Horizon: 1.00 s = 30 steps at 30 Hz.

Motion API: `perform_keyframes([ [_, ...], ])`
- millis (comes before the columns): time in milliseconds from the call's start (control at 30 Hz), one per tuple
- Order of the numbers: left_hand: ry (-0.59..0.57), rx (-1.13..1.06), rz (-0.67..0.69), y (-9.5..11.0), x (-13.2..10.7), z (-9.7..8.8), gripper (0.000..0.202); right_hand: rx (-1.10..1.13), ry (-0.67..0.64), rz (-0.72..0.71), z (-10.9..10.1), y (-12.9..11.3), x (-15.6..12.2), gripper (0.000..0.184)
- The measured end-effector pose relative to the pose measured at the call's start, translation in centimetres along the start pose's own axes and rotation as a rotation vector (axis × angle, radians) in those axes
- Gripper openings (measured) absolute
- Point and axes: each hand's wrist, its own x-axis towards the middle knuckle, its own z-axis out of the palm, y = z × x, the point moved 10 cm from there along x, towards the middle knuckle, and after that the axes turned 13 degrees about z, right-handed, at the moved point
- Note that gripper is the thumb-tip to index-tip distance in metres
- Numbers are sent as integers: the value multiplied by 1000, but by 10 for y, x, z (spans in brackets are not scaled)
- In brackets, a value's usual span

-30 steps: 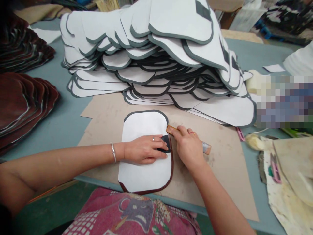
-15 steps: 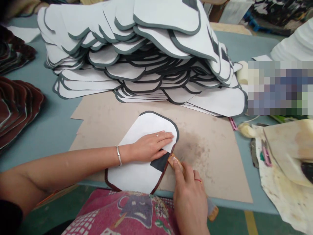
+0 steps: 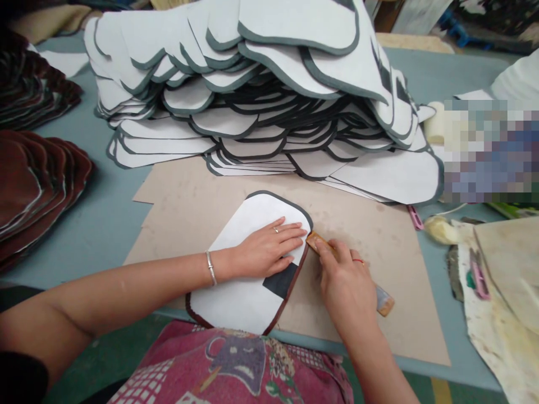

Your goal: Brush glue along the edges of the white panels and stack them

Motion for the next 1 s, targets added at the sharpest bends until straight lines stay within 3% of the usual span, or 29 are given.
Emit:
perform_keyframes([
  [167,7,-95,145,3,3,-7,23,7,-6,33,0,-3,-23,46],
  [233,-4,-129,204,9,1,-7,25,25,7,71,-2,-9,-44,50],
  [333,4,-121,183,12,-2,-5,31,60,14,105,-5,-18,-66,52],
  [467,4,-93,121,14,-2,-1,35,19,-41,135,-4,-15,-55,52],
  [633,-5,-82,47,9,-2,1,43,14,-2,48,-6,-3,-27,48],
  [700,10,-104,68,12,-5,-1,41,42,-2,18,-5,-3,-33,47],
  [900,-3,-193,185,36,-22,-1,37,48,-47,6,-4,-21,-86,66],
  [1000,16,-191,162,37,-23,-3,37,43,-57,41,-3,-22,-87,63],
])
